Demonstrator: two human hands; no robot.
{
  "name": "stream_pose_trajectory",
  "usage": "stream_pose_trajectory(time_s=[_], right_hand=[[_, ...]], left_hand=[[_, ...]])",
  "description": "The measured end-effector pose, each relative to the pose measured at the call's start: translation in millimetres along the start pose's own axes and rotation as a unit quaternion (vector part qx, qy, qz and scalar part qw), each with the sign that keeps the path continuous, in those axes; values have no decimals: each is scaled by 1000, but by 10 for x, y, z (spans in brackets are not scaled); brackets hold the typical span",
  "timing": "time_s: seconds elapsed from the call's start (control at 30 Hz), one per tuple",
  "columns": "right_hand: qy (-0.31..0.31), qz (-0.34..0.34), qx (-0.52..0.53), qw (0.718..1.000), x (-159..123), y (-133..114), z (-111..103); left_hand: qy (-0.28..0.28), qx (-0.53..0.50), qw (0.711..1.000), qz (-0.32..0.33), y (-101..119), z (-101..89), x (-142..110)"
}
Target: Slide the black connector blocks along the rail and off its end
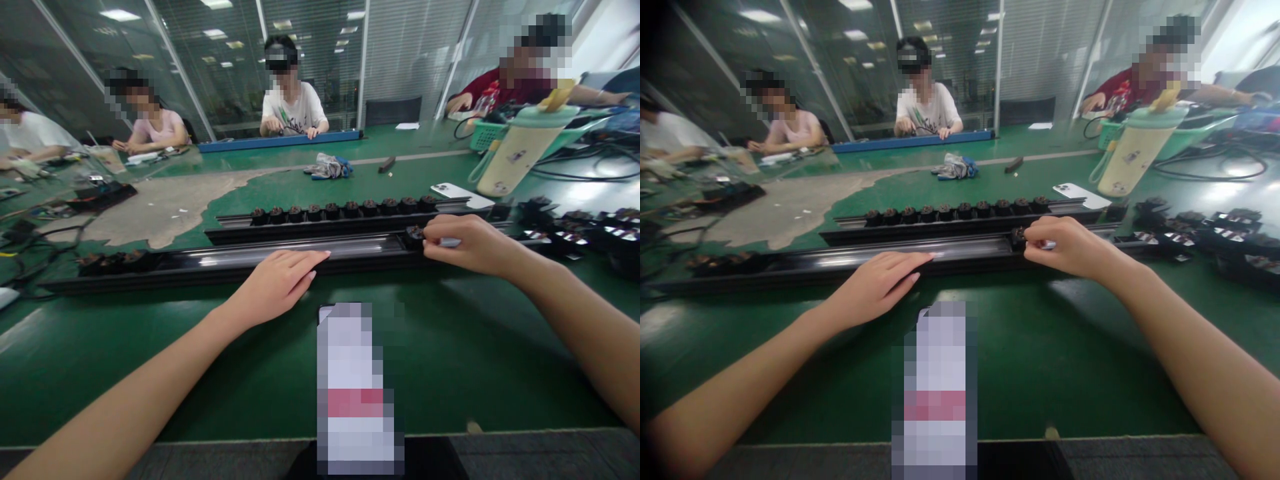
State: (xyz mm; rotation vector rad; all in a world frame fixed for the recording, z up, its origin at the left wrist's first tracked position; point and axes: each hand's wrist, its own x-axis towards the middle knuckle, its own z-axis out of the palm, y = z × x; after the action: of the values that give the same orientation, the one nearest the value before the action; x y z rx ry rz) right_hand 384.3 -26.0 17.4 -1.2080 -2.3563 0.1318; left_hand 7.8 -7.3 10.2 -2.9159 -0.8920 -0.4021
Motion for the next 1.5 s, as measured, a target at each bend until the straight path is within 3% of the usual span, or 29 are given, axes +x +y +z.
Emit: stream_pose_trajectory(time_s=[0.23,0.33,0.5,0.8,1.17,1.5], right_hand=[[8,49,-4,999,-42,7,-6],[30,116,-61,991,-39,-65,25],[94,239,-175,951,11,-211,138],[73,195,-176,962,35,-271,263],[51,269,-168,947,63,-243,228],[56,289,-162,942,44,-172,226]], left_hand=[[0,2,1000,1,5,2,-4],[0,4,1000,2,10,-5,-10],[-2,0,1000,2,14,-8,-9],[-6,-4,1000,-2,20,-6,-2],[-4,-1,1000,0,14,-11,-2],[-3,-1,1000,-3,21,-11,-3]])
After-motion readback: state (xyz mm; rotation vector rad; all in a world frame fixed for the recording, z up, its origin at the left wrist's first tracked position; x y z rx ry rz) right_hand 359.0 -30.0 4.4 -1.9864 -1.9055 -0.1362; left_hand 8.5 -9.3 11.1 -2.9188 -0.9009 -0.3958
